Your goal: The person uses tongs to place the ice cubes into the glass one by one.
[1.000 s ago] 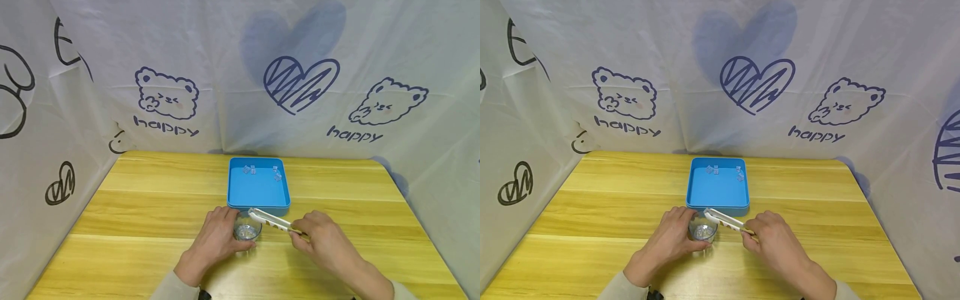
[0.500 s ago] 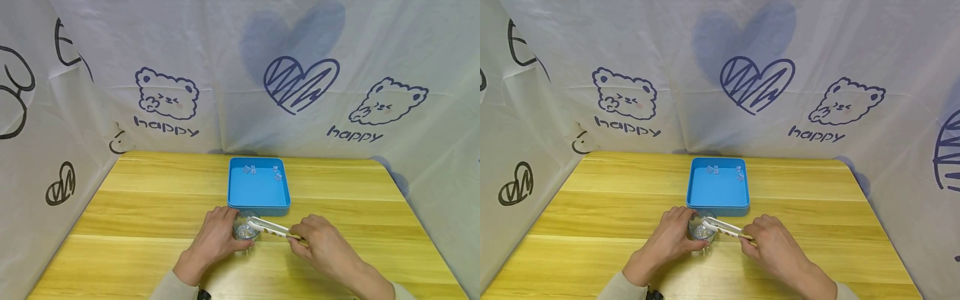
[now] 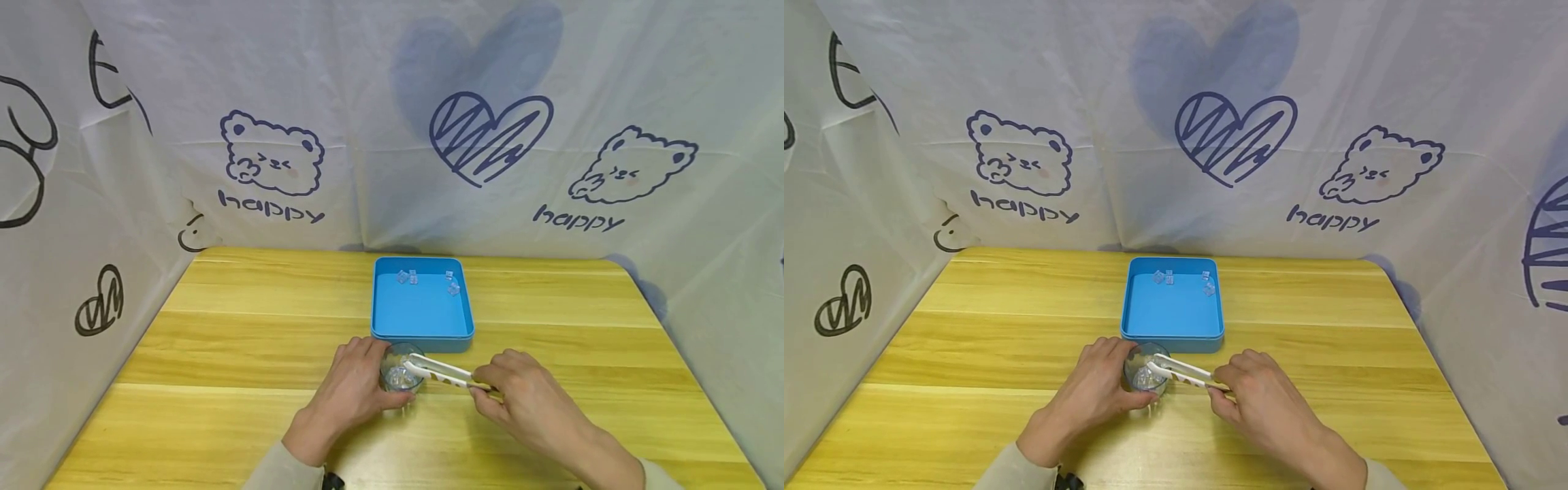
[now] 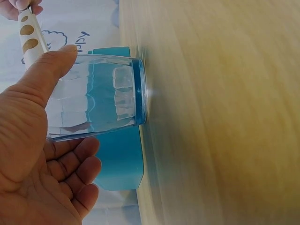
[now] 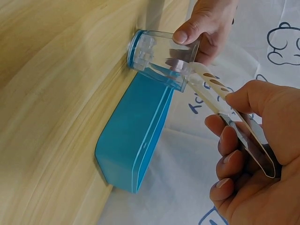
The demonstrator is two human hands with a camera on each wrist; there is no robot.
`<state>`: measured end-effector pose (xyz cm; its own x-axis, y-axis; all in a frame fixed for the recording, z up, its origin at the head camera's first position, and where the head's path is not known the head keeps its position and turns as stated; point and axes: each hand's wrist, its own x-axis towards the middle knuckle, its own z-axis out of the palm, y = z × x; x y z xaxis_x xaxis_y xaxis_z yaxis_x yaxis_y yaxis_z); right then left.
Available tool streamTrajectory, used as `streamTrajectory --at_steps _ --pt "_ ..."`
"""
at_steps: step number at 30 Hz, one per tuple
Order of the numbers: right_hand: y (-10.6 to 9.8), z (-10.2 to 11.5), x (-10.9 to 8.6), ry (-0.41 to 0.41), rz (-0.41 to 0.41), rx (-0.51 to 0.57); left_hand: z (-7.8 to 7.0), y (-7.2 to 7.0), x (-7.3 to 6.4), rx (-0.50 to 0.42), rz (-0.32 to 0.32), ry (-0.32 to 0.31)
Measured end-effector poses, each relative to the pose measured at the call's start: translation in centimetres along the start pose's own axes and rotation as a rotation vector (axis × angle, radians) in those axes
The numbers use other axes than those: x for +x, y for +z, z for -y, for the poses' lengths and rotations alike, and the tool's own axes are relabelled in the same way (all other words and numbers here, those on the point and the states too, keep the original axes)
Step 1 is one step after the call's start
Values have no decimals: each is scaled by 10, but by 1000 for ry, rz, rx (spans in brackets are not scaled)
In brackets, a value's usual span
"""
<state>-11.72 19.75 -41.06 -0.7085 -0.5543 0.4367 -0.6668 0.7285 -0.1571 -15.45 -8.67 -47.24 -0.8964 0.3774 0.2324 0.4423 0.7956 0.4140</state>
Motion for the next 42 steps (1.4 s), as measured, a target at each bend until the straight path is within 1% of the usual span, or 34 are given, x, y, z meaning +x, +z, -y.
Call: streamTrajectory --at_steps 9,17,22,35,40,42 --pt "0 -1 -1 -31 -30 -16 0 0 0 11 1 -2" --pt "0 0 -1 -21 -9 -9 0 0 1 0 5 -4" --pt "1 0 -1 -25 -16 -9 0 0 1 -3 6 -6" --pt "2 1 -1 -2 -3 -1 1 0 0 -4 7 0" --pt "1 2 0 33 13 7 1 1 1 -15 -2 5" --pt "0 1 1 47 3 7 1 1 0 -23 -4 5"
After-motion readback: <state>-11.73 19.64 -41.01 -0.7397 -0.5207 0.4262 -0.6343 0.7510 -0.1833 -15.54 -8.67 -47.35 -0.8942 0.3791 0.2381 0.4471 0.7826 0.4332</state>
